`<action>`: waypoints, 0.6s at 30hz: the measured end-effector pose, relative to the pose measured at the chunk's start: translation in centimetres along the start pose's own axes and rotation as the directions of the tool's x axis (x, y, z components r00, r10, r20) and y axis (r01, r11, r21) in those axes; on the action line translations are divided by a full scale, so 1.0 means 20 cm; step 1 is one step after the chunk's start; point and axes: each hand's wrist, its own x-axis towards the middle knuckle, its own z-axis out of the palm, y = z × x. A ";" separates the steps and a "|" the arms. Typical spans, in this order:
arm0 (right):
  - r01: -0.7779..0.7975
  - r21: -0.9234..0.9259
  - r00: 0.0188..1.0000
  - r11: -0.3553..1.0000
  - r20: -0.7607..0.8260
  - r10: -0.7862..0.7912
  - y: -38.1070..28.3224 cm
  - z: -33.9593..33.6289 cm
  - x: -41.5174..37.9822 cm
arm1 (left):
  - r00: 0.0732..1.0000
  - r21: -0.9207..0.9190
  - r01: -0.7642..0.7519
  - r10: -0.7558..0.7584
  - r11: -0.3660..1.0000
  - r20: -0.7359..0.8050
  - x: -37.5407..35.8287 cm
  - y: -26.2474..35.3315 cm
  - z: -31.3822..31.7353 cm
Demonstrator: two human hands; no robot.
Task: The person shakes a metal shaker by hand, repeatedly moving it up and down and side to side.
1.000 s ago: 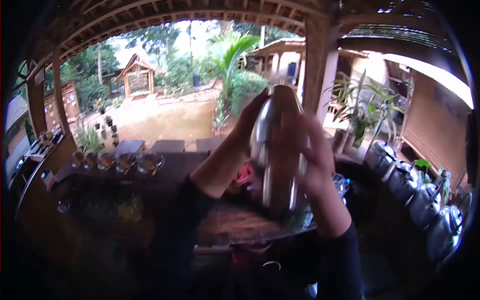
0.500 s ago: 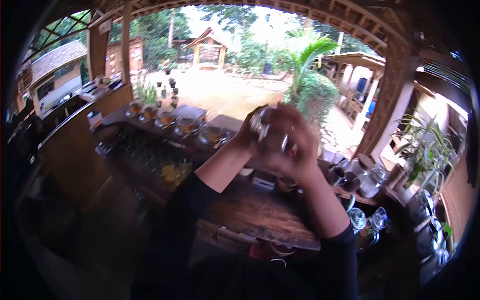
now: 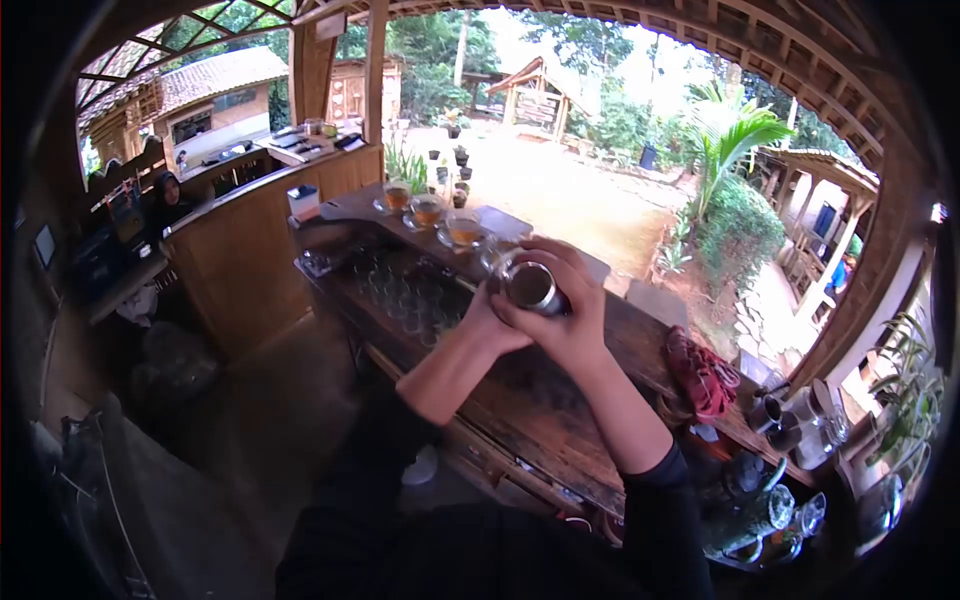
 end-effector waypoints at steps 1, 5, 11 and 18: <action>-0.131 0.073 0.983 0.989 -0.119 0.139 -0.01 0.04 0.05 | 0.997 0.032 0.029 -0.027 0.999 -0.067 -0.07 0.03 0.12; 0.413 -0.053 0.910 0.909 -0.006 -0.414 -0.48 0.02 0.16 | 0.947 0.170 0.192 -0.228 0.967 0.224 -0.49 0.18 0.41; 0.368 0.131 0.926 0.921 0.038 -0.375 -0.21 0.41 0.10 | 0.978 -0.196 0.188 -0.202 0.963 -0.058 -0.48 0.46 0.07; 0.183 0.054 0.983 0.982 -0.038 -0.181 -0.43 0.45 0.25 | 0.996 0.130 0.088 -0.085 0.988 -0.032 -0.69 0.54 0.35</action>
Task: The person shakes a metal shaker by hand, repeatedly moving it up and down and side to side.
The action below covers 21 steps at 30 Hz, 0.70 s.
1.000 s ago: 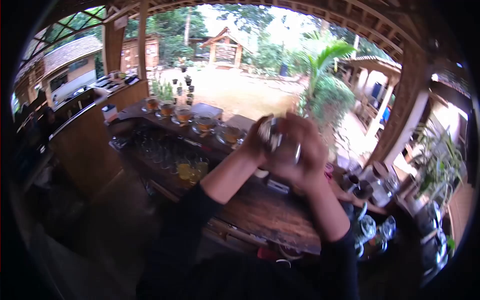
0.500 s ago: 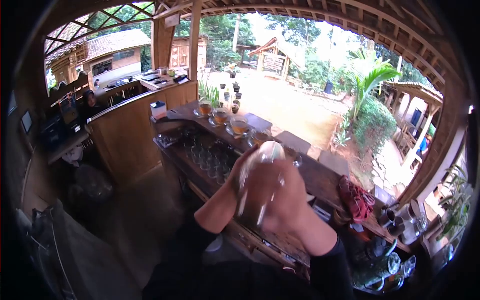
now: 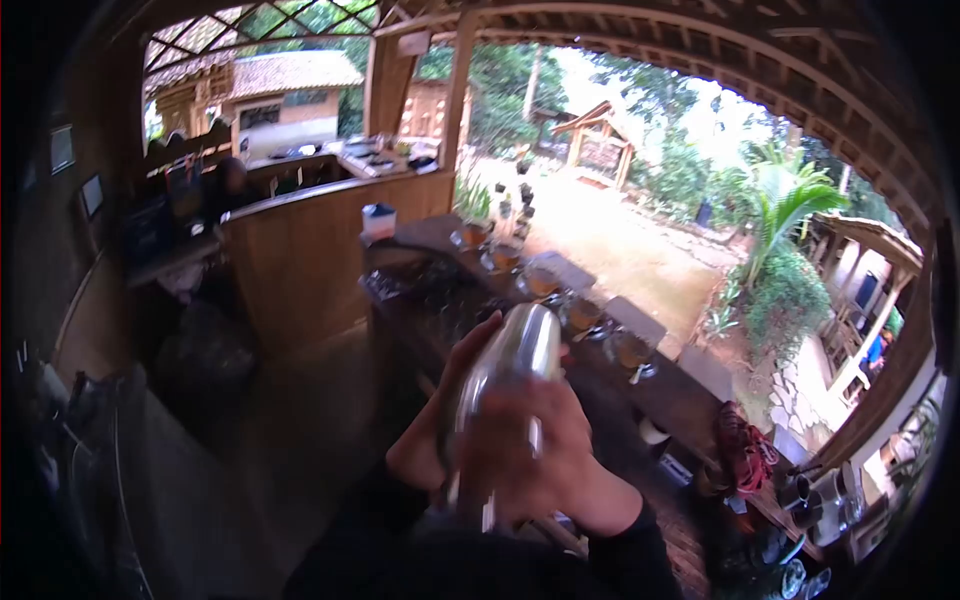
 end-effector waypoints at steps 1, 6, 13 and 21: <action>0.241 0.067 0.969 0.968 -0.075 -0.236 -0.07 -0.04 0.04 | 0.984 -0.116 0.057 -0.036 0.992 0.177 -0.08 -0.01 0.05; 0.392 0.102 0.901 0.914 -0.244 -0.359 0.01 0.20 -0.04 | 0.874 -0.089 -0.376 0.385 0.922 0.296 -0.04 0.04 -0.13; -0.119 0.285 0.992 0.951 0.070 0.103 0.04 0.16 -0.02 | 0.814 -0.544 0.394 -0.007 0.741 0.581 -0.14 0.05 -0.19; -0.071 0.282 0.997 0.957 0.002 0.074 0.11 0.34 -0.12 | 0.983 -0.318 -0.183 0.172 0.930 -0.064 -0.14 0.07 -0.23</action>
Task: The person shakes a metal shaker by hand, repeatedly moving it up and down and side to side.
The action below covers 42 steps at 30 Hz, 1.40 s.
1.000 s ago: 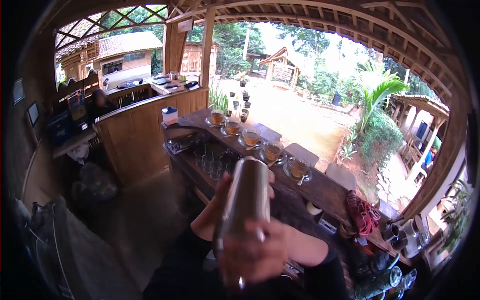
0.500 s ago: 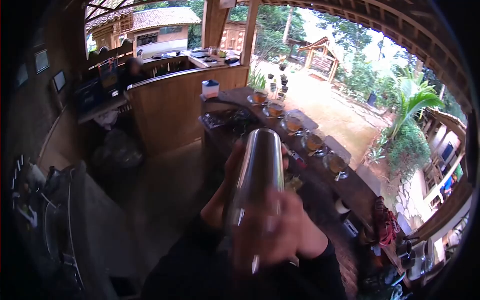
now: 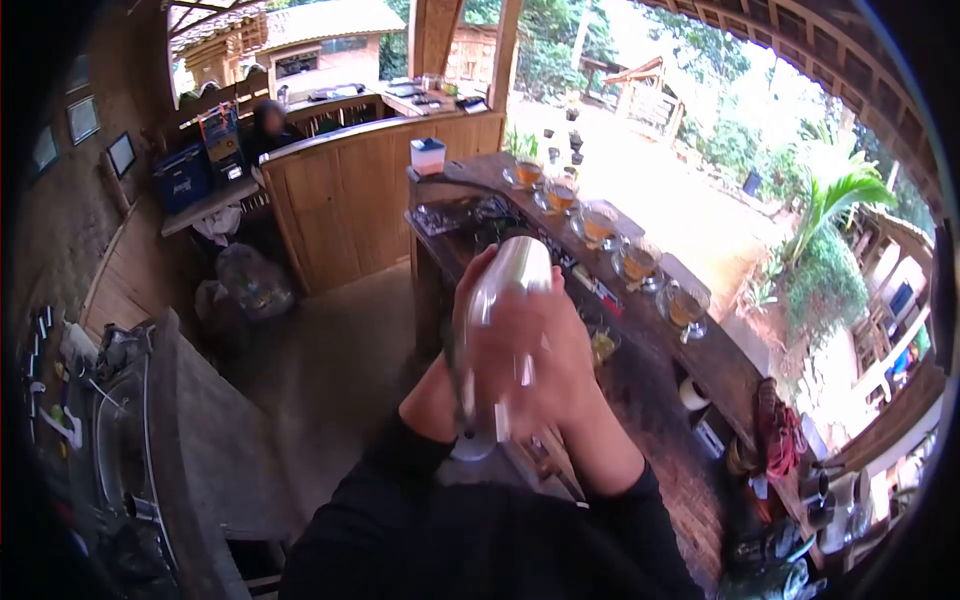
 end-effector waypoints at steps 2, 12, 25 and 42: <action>-0.221 0.053 0.968 0.974 -0.111 0.226 0.09 0.03 0.05 | 0.621 -0.592 -0.026 0.477 0.806 0.622 0.16 -0.29 0.02; 0.302 -0.034 0.938 0.953 -0.166 -0.303 -0.29 -0.07 0.01 | 0.921 0.115 -0.085 0.034 0.990 0.388 -0.06 -0.10 -0.07; 0.421 -0.107 0.838 0.901 -0.333 -0.432 -0.32 -0.05 0.04 | 0.910 -0.163 0.077 -0.002 0.984 0.415 -0.14 -0.19 0.02; -0.291 -0.025 0.944 0.957 -0.170 0.282 -0.10 -0.24 0.01 | 0.995 0.041 0.003 -0.007 0.999 0.097 0.09 -0.26 -0.09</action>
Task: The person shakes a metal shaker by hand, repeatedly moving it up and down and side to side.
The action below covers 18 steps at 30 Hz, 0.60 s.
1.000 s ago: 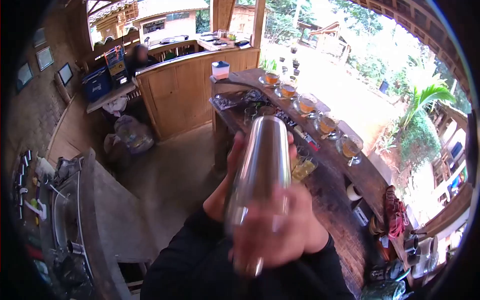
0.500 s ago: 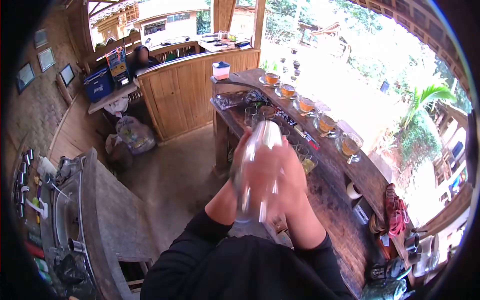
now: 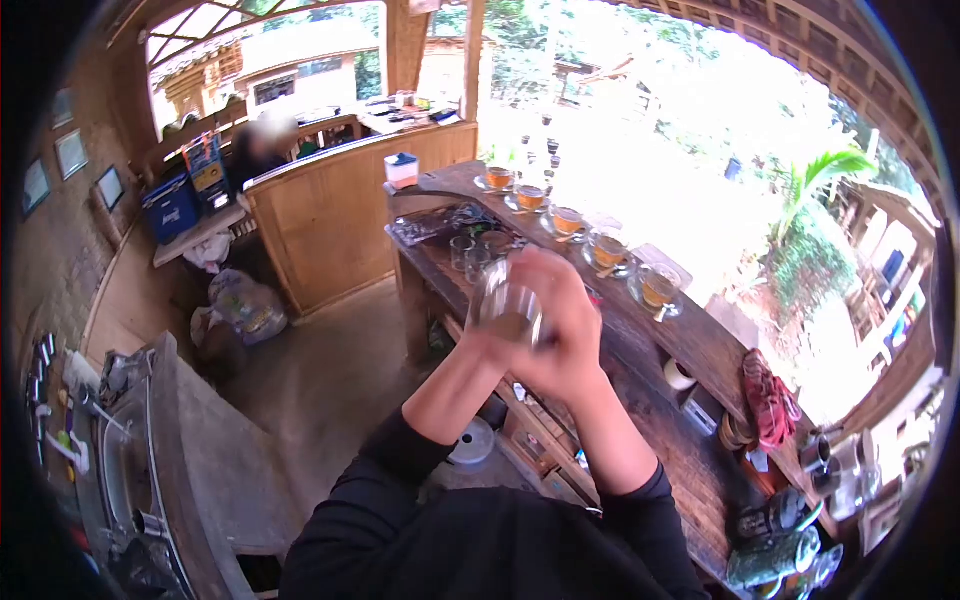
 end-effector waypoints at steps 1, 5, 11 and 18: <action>-0.185 0.010 0.980 0.983 -0.070 0.185 0.01 -0.03 0.01 | 0.992 0.064 -0.102 0.107 0.993 -0.067 0.07 -0.04 -0.10; 0.340 -0.140 0.939 0.930 0.105 -0.327 -0.35 -0.34 0.03 | 0.968 -0.069 0.249 -0.248 0.966 0.023 0.01 -0.20 0.38; 0.415 -0.292 0.907 0.862 0.212 -0.365 -0.37 -0.64 -0.01 | 0.946 0.134 0.220 -0.245 0.966 0.213 0.28 -0.43 0.35; 0.220 -0.475 0.969 0.852 0.005 -0.247 -0.61 -0.93 0.03 | 0.784 0.015 0.522 -0.487 0.853 0.385 0.43 -0.75 0.40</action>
